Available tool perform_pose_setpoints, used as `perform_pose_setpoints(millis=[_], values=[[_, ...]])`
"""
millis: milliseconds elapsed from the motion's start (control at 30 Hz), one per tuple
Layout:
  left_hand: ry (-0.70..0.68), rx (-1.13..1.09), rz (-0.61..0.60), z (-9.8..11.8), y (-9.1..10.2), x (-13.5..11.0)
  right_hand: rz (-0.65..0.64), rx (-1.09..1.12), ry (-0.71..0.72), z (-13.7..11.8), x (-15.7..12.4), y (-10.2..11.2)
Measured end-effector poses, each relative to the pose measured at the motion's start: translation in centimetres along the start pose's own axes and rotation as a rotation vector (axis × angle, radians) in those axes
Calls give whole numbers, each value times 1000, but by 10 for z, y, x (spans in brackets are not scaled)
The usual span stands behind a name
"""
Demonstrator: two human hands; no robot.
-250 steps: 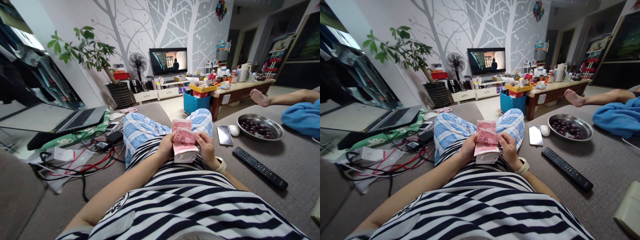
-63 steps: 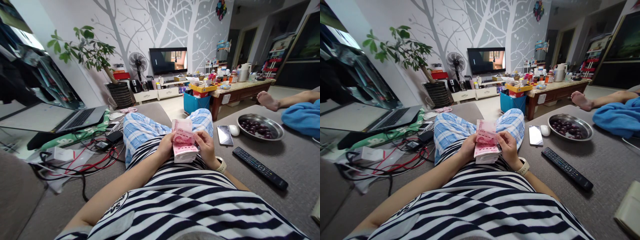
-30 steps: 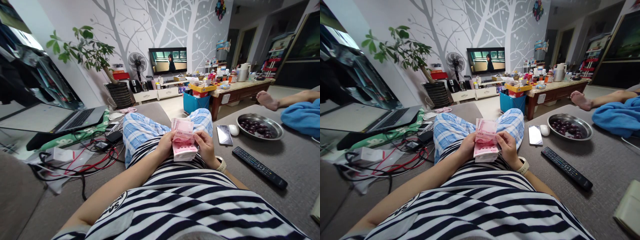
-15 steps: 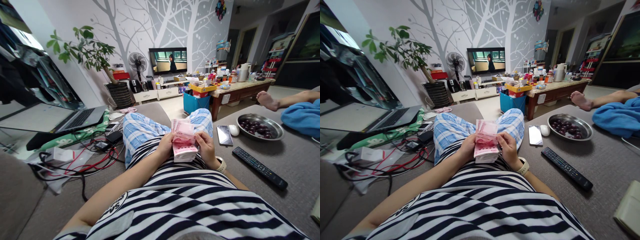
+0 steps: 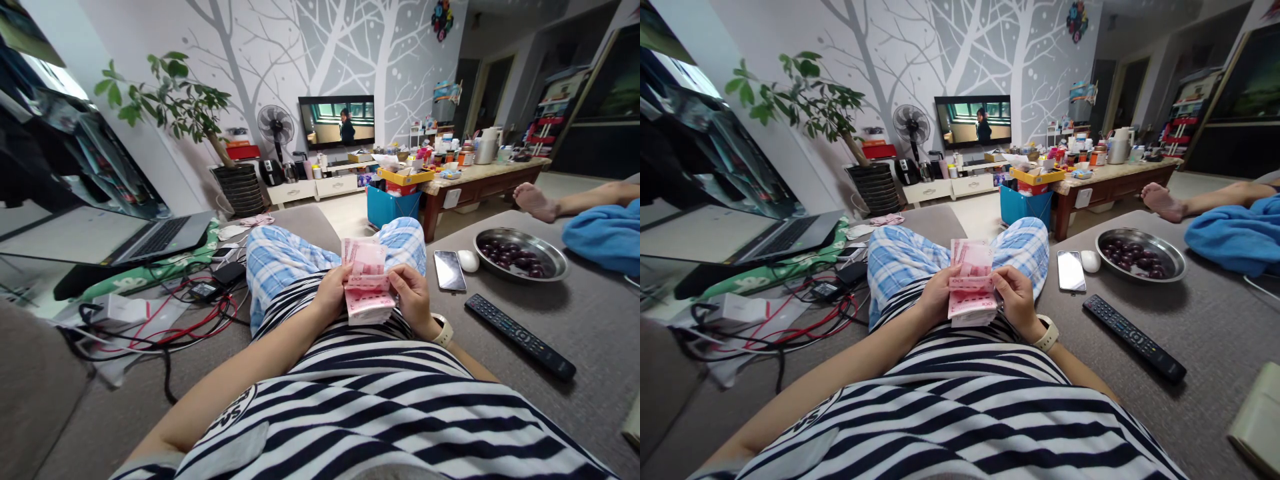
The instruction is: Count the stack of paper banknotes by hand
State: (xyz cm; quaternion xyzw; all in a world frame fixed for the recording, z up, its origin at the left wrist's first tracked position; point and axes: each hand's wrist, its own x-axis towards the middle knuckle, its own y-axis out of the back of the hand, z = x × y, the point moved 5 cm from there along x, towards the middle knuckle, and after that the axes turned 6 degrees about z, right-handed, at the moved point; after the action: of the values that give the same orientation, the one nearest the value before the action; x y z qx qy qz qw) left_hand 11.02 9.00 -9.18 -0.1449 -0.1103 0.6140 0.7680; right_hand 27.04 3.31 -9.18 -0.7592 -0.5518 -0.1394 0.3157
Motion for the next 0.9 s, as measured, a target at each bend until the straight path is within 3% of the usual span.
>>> perform_pose_setpoints(millis=[200,533,900], values=[[-27,-12,45,4,-2,-4,-58,15,-16,0,0,-4],[28,-78,-19,-6,0,1,85,-104,-80,6,7,2],[-43,3,49,-6,4,5,59,-135,-36,4,6,3]])
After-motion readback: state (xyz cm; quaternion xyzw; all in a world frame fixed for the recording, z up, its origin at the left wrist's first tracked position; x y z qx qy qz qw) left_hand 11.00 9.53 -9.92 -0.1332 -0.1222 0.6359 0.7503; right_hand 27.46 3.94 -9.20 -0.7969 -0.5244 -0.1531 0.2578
